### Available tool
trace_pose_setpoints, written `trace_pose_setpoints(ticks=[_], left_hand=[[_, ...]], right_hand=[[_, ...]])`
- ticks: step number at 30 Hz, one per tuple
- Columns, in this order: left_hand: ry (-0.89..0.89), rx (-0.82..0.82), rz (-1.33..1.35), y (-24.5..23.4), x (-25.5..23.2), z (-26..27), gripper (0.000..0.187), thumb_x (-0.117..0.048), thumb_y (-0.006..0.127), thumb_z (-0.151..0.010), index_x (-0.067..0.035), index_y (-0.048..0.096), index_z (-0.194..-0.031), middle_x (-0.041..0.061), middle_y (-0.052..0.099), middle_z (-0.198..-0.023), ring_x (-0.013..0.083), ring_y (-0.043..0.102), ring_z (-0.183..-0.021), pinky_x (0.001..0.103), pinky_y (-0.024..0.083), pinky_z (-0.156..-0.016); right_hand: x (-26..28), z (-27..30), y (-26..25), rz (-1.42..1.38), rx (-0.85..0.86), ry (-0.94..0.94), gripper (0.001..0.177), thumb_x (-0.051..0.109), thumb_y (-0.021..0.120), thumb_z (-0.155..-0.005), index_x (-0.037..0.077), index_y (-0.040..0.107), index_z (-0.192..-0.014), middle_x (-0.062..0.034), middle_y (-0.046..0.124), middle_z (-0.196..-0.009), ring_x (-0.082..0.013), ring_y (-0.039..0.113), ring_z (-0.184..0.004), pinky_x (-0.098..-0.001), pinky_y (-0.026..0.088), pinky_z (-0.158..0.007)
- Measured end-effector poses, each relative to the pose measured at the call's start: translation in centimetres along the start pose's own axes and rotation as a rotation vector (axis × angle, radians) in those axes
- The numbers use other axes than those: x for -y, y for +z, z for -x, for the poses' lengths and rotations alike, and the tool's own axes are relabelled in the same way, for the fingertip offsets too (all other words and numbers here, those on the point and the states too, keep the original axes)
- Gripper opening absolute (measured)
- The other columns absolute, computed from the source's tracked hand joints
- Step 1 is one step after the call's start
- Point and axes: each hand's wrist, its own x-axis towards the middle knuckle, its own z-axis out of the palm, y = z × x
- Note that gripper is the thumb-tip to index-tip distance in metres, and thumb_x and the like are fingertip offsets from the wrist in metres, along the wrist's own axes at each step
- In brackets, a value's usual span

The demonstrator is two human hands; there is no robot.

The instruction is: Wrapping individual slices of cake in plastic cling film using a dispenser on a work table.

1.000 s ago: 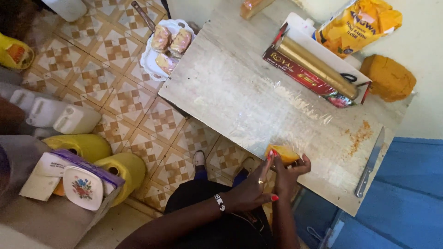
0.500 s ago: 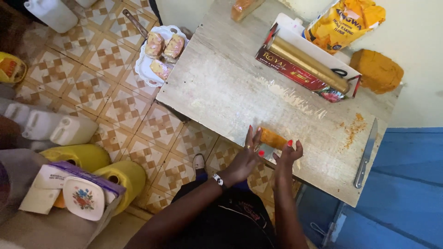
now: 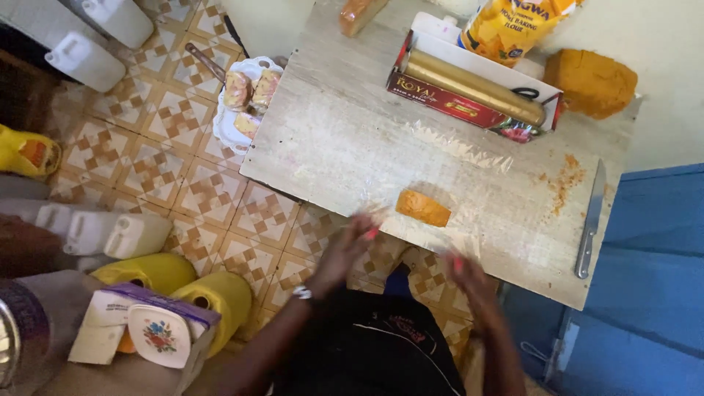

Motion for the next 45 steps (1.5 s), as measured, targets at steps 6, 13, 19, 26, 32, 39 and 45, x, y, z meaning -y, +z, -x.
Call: trace_pose_setpoints(ticks=[6, 13, 19, 26, 32, 39, 45], left_hand=[[-0.211, 0.023, -0.405, -6.6, 5.9, -1.2, 0.093, -0.033, 0.078, -0.066, -0.007, 0.026, -0.139, 0.021, 0.028, -0.140, 0.0383, 0.027, -0.130, 0.049, 0.028, -0.104], [-0.214, 0.159, -0.459, -5.1, 13.8, -5.9, 0.025, -0.026, 0.077, -0.072, -0.004, 0.068, -0.077, 0.013, 0.067, -0.096, 0.0293, 0.060, -0.100, 0.041, 0.042, -0.090], [-0.683, 0.544, -0.515, -4.0, 3.0, -2.0, 0.029, -0.041, 0.061, -0.073, -0.016, 0.071, -0.083, 0.001, 0.069, -0.095, 0.0166, 0.063, -0.089, 0.030, 0.040, -0.089], [-0.396, 0.300, 0.476, -0.7, -0.9, -4.6, 0.013, -0.017, 0.061, -0.083, -0.005, 0.060, -0.085, 0.012, 0.065, -0.077, 0.0242, 0.066, -0.073, 0.036, 0.056, -0.062], [-0.260, 0.114, 0.866, 3.3, 0.0, -10.9, 0.033, -0.029, 0.057, -0.088, -0.002, 0.057, -0.107, 0.019, 0.056, -0.118, 0.0284, 0.061, -0.101, 0.032, 0.059, -0.063], [-0.351, -0.186, 0.496, 6.1, -1.9, -10.1, 0.031, -0.030, 0.047, -0.091, -0.008, 0.058, -0.110, 0.005, 0.061, -0.094, 0.0125, 0.062, -0.074, 0.019, 0.055, -0.051], [-0.430, -0.279, 0.324, 4.3, 3.6, -7.0, 0.029, -0.033, 0.054, -0.089, -0.008, 0.060, -0.104, 0.007, 0.064, -0.081, 0.0140, 0.064, -0.067, 0.022, 0.056, -0.047]], right_hand=[[-9.3, -3.6, -4.2, 0.211, 0.063, -0.032, 0.075, 0.023, 0.062, -0.076, 0.004, 0.023, -0.137, -0.0228, 0.029, -0.137, -0.0414, 0.023, -0.128, -0.0554, 0.022, -0.102], [-13.5, -8.7, -2.3, 0.087, 0.110, 0.126, 0.047, 0.030, 0.074, -0.075, 0.012, 0.061, -0.116, -0.0112, 0.060, -0.107, -0.0242, 0.057, -0.099, -0.0395, 0.044, -0.085], [-12.7, -3.4, -5.4, 0.191, 0.339, 0.418, 0.066, 0.044, 0.060, -0.065, 0.007, 0.060, -0.120, -0.0104, 0.057, -0.127, -0.0245, 0.052, -0.118, -0.0363, 0.035, -0.099], [-6.9, -6.9, -7.8, -0.172, 0.189, -0.004, 0.022, 0.013, 0.059, -0.084, -0.009, 0.061, -0.090, -0.0211, 0.062, -0.080, -0.0273, 0.063, -0.087, -0.0472, 0.031, -0.098], [-0.8, -12.5, -2.5, -1.044, 0.503, -0.089, 0.023, 0.033, 0.046, -0.093, 0.016, 0.059, -0.101, -0.0094, 0.054, -0.126, -0.0210, 0.067, -0.087, -0.0229, 0.052, -0.057], [-2.1, -12.9, -0.3, -0.856, 0.430, 0.022, 0.039, 0.041, 0.046, -0.090, 0.015, 0.052, -0.119, -0.0086, 0.056, -0.123, -0.0118, 0.066, -0.071, -0.0121, 0.044, -0.044], [-2.3, -9.2, -0.1, -0.761, 0.364, 0.129, 0.041, 0.041, 0.044, -0.090, 0.013, 0.050, -0.119, -0.0100, 0.060, -0.116, -0.0127, 0.066, -0.065, -0.0137, 0.043, -0.043]])
